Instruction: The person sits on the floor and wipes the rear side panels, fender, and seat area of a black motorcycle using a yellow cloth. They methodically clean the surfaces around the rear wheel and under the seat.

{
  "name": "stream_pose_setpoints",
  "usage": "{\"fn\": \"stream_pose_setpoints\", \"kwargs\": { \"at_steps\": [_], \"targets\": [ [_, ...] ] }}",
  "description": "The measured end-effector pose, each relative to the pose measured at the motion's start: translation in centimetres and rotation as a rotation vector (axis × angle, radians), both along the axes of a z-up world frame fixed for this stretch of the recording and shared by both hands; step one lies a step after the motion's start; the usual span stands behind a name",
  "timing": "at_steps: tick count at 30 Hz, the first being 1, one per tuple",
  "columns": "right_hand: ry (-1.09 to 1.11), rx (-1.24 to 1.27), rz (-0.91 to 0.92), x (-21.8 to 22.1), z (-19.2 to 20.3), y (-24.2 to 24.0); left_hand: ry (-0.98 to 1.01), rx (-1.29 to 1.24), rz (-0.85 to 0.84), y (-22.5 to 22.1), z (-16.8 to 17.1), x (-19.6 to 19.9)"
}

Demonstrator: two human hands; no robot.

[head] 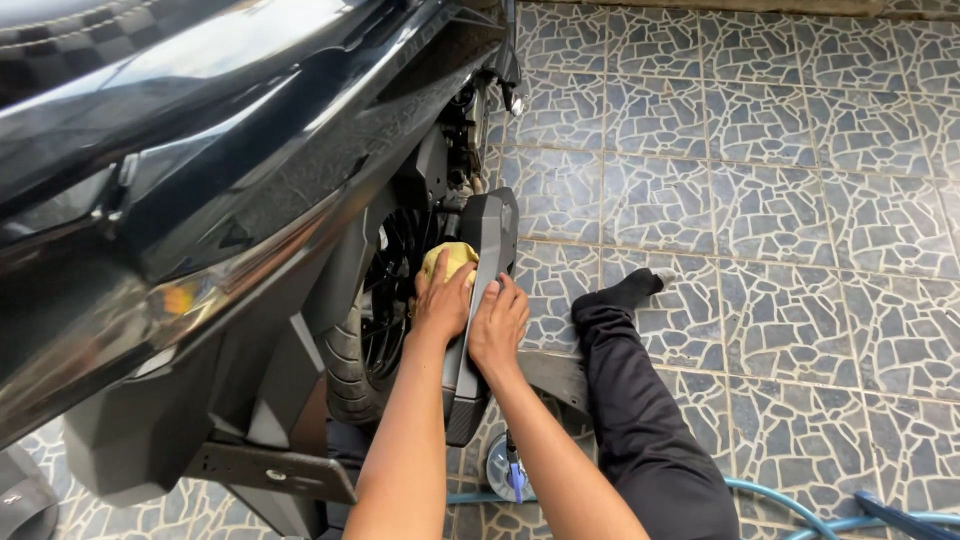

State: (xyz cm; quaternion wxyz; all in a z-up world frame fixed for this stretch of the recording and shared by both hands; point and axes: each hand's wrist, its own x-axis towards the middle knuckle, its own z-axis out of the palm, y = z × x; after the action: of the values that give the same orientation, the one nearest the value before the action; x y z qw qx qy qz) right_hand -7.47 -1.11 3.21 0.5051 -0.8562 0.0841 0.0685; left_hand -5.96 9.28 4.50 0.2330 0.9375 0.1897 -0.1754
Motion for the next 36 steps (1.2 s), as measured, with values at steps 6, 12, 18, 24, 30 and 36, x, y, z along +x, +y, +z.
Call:
{"fn": "stream_pose_setpoints", "kwargs": {
  "at_steps": [6, 12, 18, 24, 30, 36],
  "targets": [
    [0.033, -0.056, 0.036, 0.2, 0.4, 0.1, -0.049, 0.002, 0.068, 1.3, -3.7, 2.5],
    [0.045, -0.084, 0.050, 0.1, 0.6, 0.2, -0.128, -0.005, 0.075, 0.5, -1.6, 0.5],
    [0.074, -0.092, 0.048, 0.0, 0.7, 0.2, -0.280, 0.042, 0.141, 1.3, -4.1, -3.9],
    [0.048, -0.102, 0.058, 0.1, 0.7, 0.3, -0.710, 0.032, 0.270, 0.8, -2.4, -0.5],
    [-0.150, -0.194, 0.205, 0.3, 2.4, 0.7, -0.517, -0.006, 0.261, 2.5, -8.0, 7.8],
    [-0.144, -0.165, 0.221, 0.6, 2.2, 0.4, -0.241, 0.135, 0.227, 3.1, -10.3, 10.3]
  ]
}}
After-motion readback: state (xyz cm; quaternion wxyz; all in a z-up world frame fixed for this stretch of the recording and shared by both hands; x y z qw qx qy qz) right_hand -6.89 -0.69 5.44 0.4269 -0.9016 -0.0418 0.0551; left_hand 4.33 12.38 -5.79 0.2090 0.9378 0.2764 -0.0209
